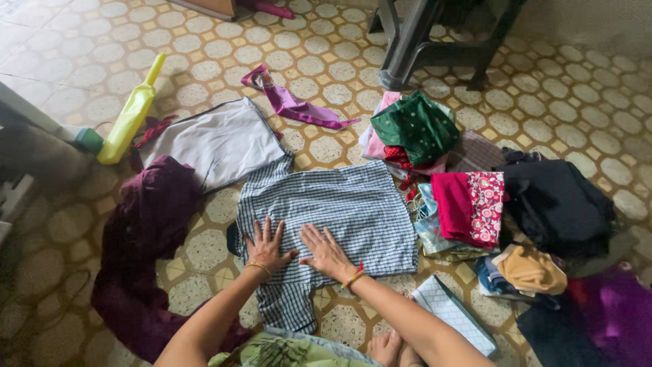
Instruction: The person folds a shirt and a pair of shorts by hand on the floor and then places several folded items into a white storage bag.
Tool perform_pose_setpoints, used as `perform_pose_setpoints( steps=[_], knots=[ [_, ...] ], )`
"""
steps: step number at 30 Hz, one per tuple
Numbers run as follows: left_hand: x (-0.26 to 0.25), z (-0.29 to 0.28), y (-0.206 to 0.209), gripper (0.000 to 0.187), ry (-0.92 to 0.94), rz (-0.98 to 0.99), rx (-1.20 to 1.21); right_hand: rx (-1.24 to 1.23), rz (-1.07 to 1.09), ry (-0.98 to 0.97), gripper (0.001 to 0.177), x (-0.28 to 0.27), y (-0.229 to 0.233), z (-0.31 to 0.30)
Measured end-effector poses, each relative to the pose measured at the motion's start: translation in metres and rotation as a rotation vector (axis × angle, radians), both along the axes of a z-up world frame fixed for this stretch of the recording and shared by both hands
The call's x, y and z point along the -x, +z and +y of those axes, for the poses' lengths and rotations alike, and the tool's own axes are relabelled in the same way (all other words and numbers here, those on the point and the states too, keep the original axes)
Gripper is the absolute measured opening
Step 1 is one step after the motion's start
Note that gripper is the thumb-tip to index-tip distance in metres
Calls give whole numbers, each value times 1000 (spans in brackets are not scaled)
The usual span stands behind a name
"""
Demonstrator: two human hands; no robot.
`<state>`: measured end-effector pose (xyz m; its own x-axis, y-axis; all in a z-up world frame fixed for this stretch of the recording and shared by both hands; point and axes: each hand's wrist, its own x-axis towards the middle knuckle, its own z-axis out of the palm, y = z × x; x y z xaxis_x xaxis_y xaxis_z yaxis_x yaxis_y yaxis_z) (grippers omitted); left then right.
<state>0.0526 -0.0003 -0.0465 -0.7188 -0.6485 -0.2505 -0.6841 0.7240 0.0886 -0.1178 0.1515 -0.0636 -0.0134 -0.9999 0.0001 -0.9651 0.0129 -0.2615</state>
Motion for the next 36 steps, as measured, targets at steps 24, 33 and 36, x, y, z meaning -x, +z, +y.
perform_pose_setpoints(
  steps=[24, 33, 36],
  knots=[
    [-9, 132, -38, 31, -603, -524, -29, -217, 285, 155, 38, 117, 65, 164],
    [-46, 130, -13, 31, -698, -516, -17, 71, 294, 58, 24, 121, 62, 210],
    [-44, 135, -5, 32, -623, -541, -51, 50, 275, 50, 25, 120, 61, 219]
  ],
)
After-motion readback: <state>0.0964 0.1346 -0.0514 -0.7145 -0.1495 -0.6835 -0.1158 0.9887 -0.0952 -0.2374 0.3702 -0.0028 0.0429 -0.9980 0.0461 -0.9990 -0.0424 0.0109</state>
